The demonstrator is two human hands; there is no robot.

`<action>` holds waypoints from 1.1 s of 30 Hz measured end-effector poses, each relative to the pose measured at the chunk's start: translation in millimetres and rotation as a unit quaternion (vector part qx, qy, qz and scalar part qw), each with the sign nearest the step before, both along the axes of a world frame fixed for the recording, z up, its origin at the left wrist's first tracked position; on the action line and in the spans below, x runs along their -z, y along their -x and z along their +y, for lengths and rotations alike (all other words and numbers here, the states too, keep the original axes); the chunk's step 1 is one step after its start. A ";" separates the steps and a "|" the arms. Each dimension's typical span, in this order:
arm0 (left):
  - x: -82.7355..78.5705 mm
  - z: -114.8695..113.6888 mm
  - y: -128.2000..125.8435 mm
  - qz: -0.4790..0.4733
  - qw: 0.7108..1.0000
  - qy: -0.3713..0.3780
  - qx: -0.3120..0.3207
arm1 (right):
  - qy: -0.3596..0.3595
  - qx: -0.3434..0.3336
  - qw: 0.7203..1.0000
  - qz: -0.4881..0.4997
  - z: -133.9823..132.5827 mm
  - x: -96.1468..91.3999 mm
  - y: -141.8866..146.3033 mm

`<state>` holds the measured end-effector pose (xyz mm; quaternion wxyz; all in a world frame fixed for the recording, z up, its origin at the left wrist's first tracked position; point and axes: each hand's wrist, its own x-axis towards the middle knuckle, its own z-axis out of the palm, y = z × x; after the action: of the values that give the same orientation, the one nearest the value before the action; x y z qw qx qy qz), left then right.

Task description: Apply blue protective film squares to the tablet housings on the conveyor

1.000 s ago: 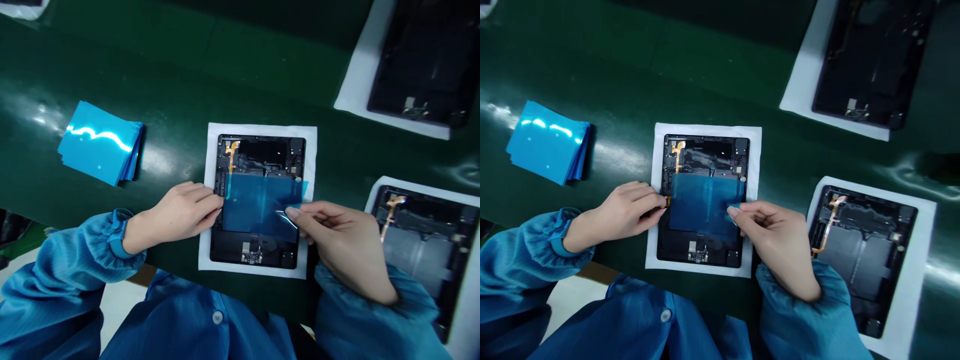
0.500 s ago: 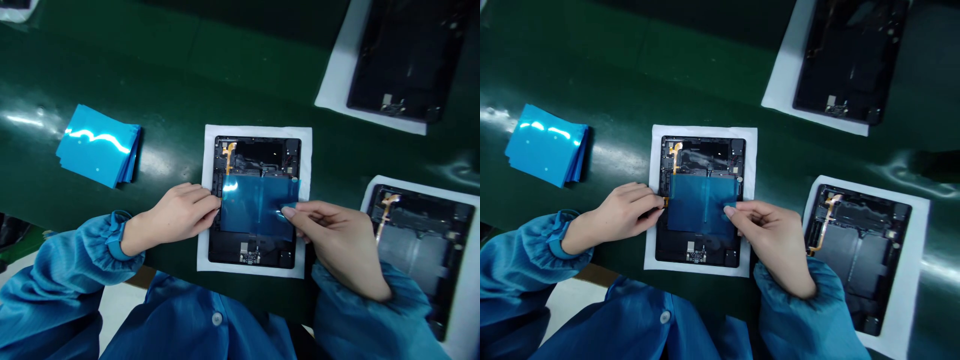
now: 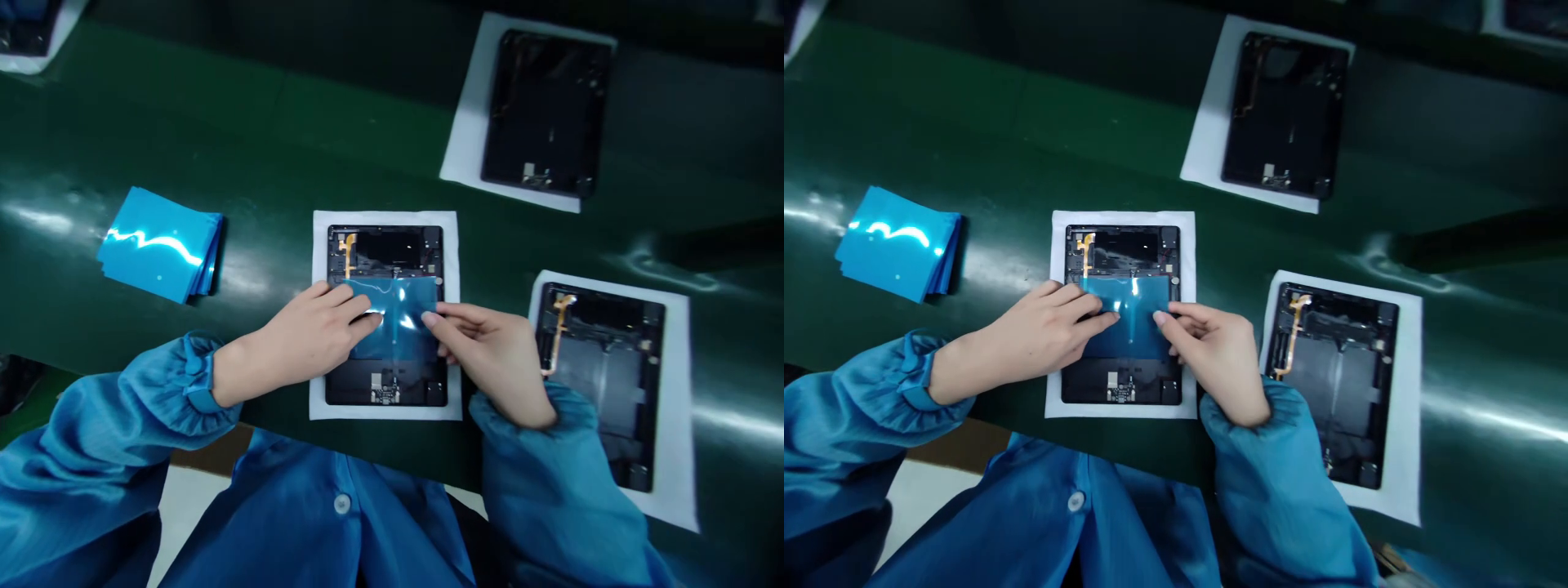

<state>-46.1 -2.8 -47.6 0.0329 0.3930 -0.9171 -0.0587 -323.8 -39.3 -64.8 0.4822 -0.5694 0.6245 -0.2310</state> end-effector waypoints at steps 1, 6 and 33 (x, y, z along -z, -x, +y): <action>-1.3 -4.4 3.9 -0.016 1.000 -0.013 0.005 | 0.013 0.007 1.000 0.011 -0.3 -2.1 -0.6; -5.5 -29.5 30.7 -0.079 0.992 -0.095 0.030 | 0.100 0.066 0.989 0.086 -3.2 -18.7 5.9; 34.5 -19.3 -46.0 0.020 0.989 -0.117 -0.087 | 0.415 -0.479 0.730 0.256 -17.8 5.4 -18.6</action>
<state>-0.1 -22.0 -82.1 0.0103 0.4712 -0.8653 -0.1704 -305.2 -57.1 -70.3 0.0668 -0.9739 0.2109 -0.0511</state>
